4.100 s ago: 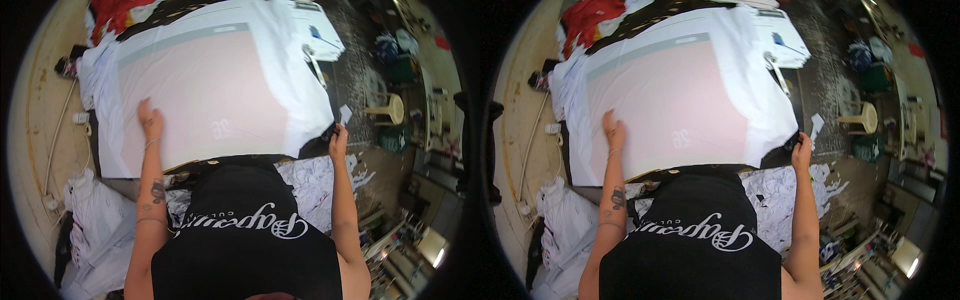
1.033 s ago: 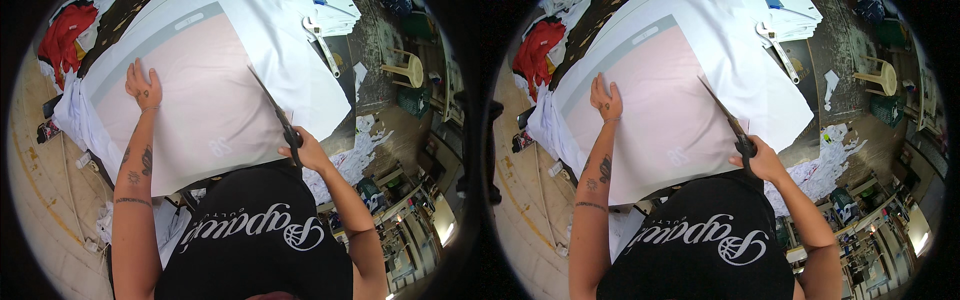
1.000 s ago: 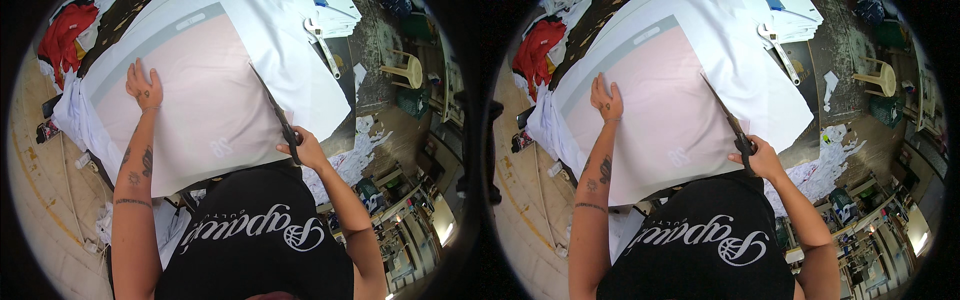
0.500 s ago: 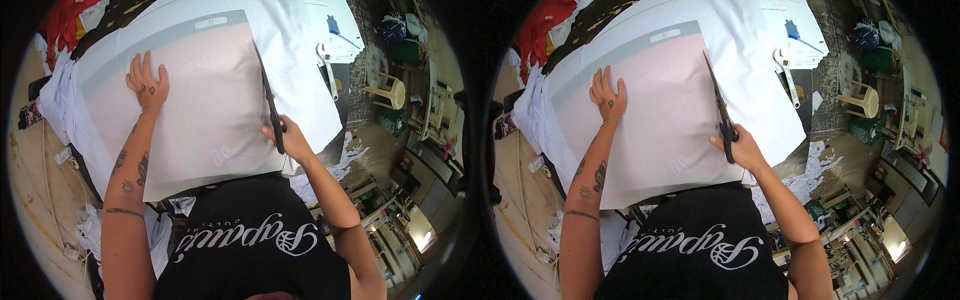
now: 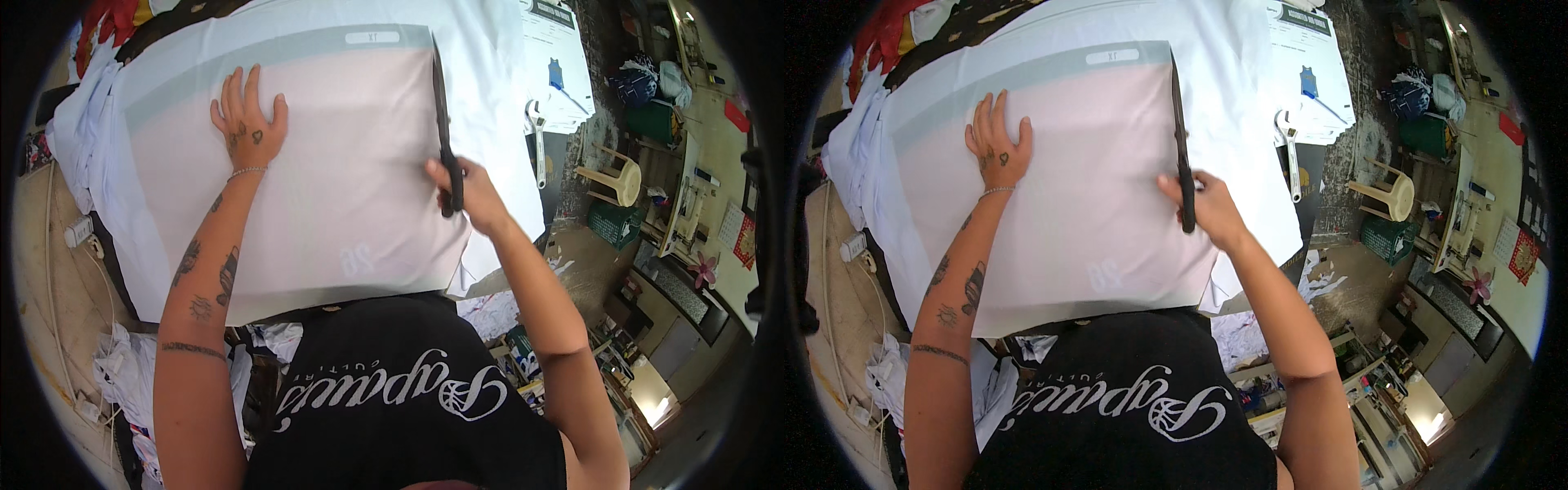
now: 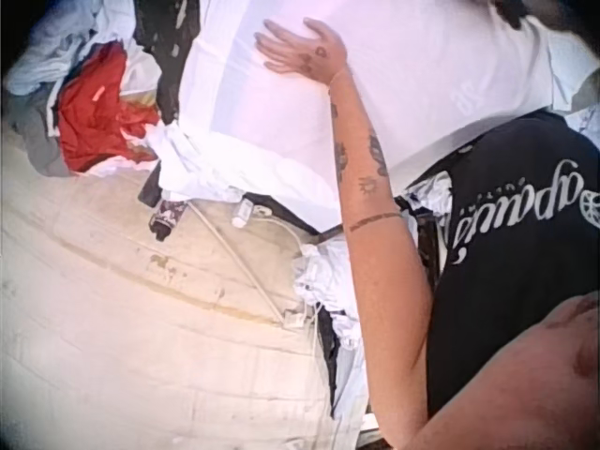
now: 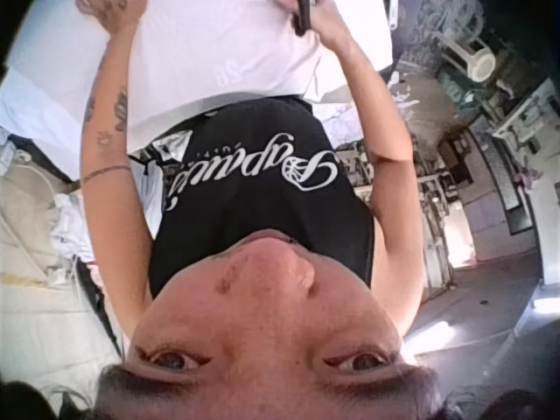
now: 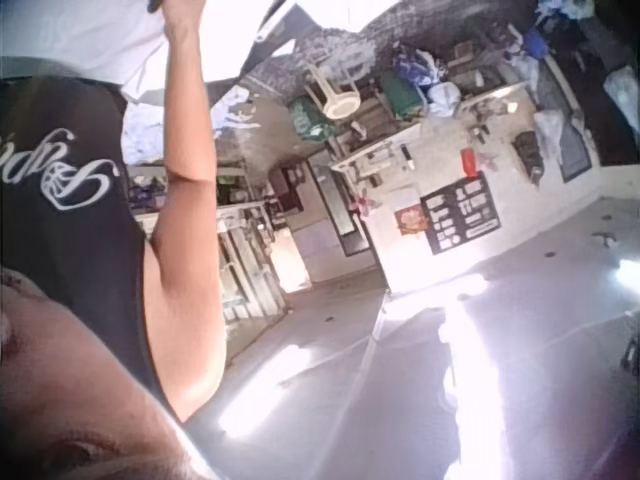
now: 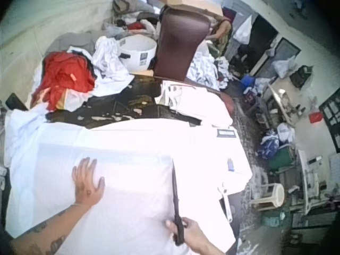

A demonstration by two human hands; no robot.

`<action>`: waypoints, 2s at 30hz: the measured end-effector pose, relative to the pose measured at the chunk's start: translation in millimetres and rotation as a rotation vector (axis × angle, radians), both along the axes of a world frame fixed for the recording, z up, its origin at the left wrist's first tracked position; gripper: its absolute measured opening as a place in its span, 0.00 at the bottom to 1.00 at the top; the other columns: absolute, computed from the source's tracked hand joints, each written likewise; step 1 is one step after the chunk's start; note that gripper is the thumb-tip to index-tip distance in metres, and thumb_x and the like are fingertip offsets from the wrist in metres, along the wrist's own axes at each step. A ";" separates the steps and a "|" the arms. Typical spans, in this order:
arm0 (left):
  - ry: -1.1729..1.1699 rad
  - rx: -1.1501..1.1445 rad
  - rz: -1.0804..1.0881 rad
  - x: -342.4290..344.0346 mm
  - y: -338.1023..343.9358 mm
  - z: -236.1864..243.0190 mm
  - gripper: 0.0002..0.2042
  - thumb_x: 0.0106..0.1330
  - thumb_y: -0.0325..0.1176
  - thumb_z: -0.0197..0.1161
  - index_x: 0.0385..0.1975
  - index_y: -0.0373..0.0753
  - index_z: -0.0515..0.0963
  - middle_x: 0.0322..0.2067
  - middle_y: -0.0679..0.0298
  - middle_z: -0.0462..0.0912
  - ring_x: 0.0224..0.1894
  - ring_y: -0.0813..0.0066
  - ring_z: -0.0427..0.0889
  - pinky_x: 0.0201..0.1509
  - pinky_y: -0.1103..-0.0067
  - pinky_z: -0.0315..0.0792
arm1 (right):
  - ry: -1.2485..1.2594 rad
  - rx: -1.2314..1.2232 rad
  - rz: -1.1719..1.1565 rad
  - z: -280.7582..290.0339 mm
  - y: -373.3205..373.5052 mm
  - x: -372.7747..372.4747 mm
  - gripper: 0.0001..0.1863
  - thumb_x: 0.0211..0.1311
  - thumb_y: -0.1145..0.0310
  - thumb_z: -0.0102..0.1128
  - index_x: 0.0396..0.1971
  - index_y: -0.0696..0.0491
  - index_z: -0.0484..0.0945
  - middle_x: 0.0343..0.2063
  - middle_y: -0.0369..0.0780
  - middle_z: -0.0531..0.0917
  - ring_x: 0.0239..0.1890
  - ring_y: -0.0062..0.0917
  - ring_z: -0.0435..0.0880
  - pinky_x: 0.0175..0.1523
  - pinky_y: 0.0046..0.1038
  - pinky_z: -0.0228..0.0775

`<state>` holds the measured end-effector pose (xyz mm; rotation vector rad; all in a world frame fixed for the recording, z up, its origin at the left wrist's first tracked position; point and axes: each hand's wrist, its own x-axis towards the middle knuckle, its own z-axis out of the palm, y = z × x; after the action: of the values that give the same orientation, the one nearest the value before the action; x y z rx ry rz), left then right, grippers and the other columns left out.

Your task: The person repeatedly lays out a red, white, and yellow jersey on a table, uses shears to cut along the side seams, removes the cut pieces, and sets them aside. The process is repeated multiple times on the same garment.

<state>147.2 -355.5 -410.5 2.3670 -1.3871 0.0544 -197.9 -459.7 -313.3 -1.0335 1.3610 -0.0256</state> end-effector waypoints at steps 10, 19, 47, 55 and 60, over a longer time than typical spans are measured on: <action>0.439 -0.241 0.058 11.2 -12.7 50.3 0.18 0.69 0.33 0.67 0.57 0.42 0.77 0.67 0.54 0.74 0.73 0.59 0.67 0.78 0.61 0.55 | -0.001 0.009 -0.003 5.5 -58.5 34.6 0.37 0.53 0.39 0.81 0.38 0.61 0.80 0.19 0.36 0.79 0.19 0.18 0.78 0.26 0.22 0.71; 1.520 -1.236 -1.022 -116.6 12.6 273.9 0.14 0.71 0.41 0.66 0.49 0.42 0.80 0.59 0.45 0.75 0.60 0.47 0.78 0.62 0.58 0.75 | -0.060 -0.092 0.089 -3.8 -100.7 60.4 0.36 0.55 0.37 0.78 0.37 0.58 0.78 0.20 0.35 0.78 0.19 0.18 0.78 0.25 0.22 0.70; 1.042 -1.098 -0.689 -137.8 88.3 296.5 0.11 0.62 0.35 0.77 0.39 0.41 0.82 0.48 0.55 0.84 0.47 0.58 0.86 0.51 0.68 0.79 | 0.558 -0.849 0.322 -55.7 110.9 -218.4 0.37 0.65 0.64 0.70 0.73 0.53 0.66 0.47 0.58 0.85 0.47 0.58 0.86 0.48 0.50 0.78; 0.563 -0.406 0.521 -5.9 303.1 123.5 0.04 0.67 0.24 0.73 0.33 0.31 0.85 0.30 0.62 0.87 0.34 0.77 0.84 0.43 0.80 0.79 | 0.631 -0.589 0.054 -9.6 332.8 -423.2 0.41 0.60 0.77 0.69 0.74 0.57 0.64 0.53 0.54 0.85 0.51 0.48 0.87 0.58 0.41 0.78; 0.476 -0.107 1.058 68.0 500.7 65.4 0.17 0.76 0.41 0.63 0.35 0.30 0.84 0.32 0.56 0.88 0.32 0.66 0.83 0.45 0.72 0.79 | 0.357 -0.898 0.016 -48.2 255.4 -312.4 0.40 0.60 0.72 0.77 0.70 0.63 0.67 0.59 0.56 0.82 0.60 0.47 0.82 0.65 0.37 0.73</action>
<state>215.2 145.2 -345.1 2.5049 0.1426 -0.1320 -510.3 -204.3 -361.6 -1.8595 1.7049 -0.4984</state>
